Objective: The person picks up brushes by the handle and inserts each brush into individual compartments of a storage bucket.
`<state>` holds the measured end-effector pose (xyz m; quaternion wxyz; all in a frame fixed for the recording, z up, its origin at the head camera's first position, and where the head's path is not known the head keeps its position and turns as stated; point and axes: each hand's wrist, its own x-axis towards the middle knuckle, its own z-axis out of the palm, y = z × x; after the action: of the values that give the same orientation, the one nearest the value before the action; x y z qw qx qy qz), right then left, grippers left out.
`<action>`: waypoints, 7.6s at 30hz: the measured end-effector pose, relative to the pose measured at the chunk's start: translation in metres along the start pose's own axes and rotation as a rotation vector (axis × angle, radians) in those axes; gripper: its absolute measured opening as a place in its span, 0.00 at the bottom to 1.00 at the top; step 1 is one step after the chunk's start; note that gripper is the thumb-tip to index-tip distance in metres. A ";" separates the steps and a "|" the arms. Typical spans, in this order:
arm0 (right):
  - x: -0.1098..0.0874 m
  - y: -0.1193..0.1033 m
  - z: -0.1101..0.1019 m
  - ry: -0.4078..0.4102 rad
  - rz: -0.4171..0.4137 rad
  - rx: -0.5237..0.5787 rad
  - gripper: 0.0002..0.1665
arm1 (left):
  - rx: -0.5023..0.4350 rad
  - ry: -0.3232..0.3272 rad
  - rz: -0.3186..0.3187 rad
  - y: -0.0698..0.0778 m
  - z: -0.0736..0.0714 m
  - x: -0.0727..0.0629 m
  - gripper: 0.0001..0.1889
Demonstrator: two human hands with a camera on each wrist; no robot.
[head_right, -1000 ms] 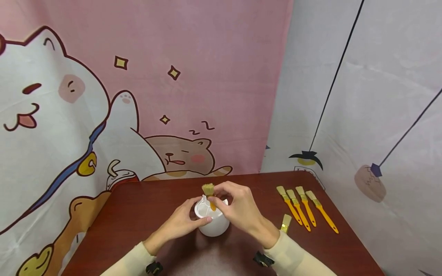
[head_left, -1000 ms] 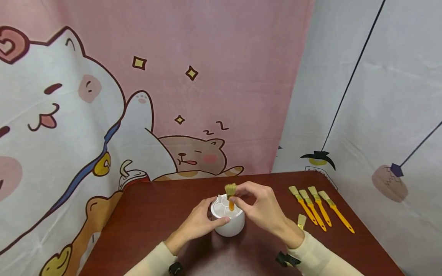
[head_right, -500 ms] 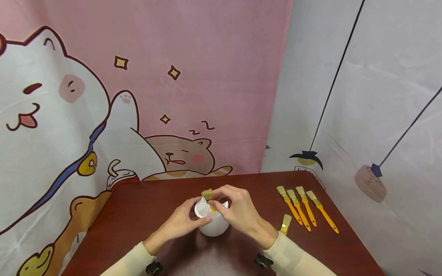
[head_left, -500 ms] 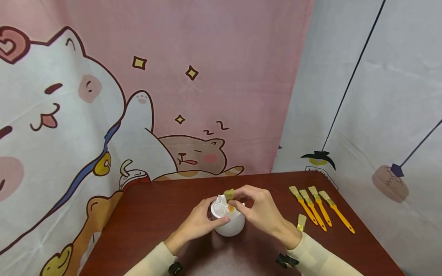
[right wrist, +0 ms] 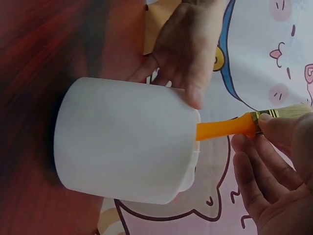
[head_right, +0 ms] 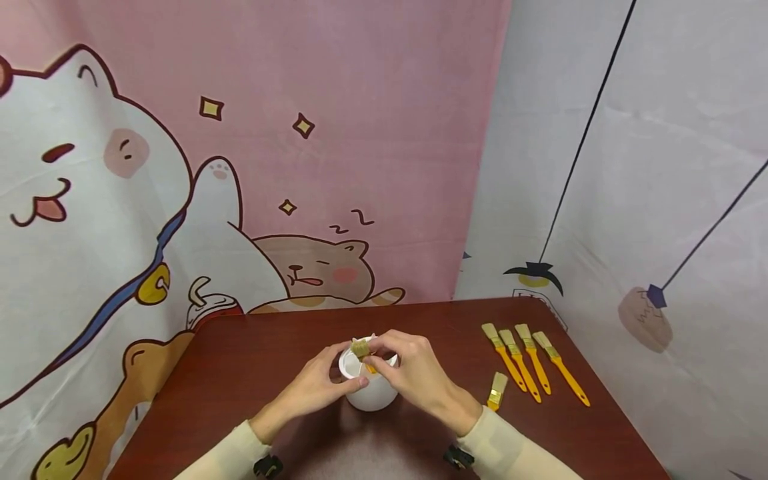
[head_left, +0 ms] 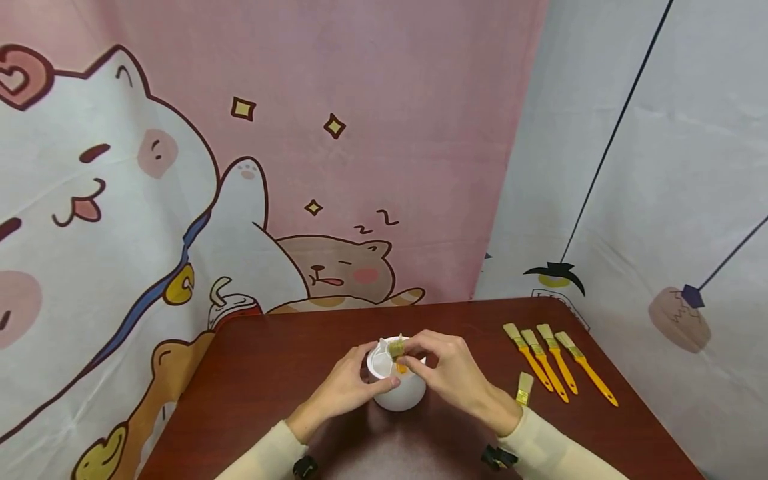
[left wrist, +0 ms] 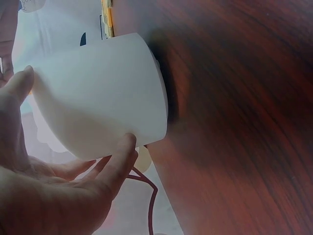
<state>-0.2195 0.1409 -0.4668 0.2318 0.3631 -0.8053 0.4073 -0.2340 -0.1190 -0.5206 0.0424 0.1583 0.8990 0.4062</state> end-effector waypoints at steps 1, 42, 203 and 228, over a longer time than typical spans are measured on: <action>-0.001 0.001 0.001 -0.003 -0.005 -0.003 0.16 | 0.000 0.000 0.000 0.000 0.000 0.000 0.57; -0.019 0.016 0.023 -0.071 -0.082 -0.139 0.13 | 0.020 0.012 0.044 -0.001 -0.002 -0.001 0.57; -0.120 0.098 -0.086 -0.281 0.848 -0.376 0.19 | -0.405 0.013 0.004 0.001 0.005 -0.003 0.49; -0.098 0.074 -0.080 -0.219 0.735 -0.412 0.18 | -0.389 0.016 0.007 -0.001 0.007 -0.005 0.49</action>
<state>-0.2091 0.2753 -0.5241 0.0522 0.0397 -0.9653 0.2527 -0.2285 -0.1165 -0.5264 0.0639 0.1469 0.8031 0.5739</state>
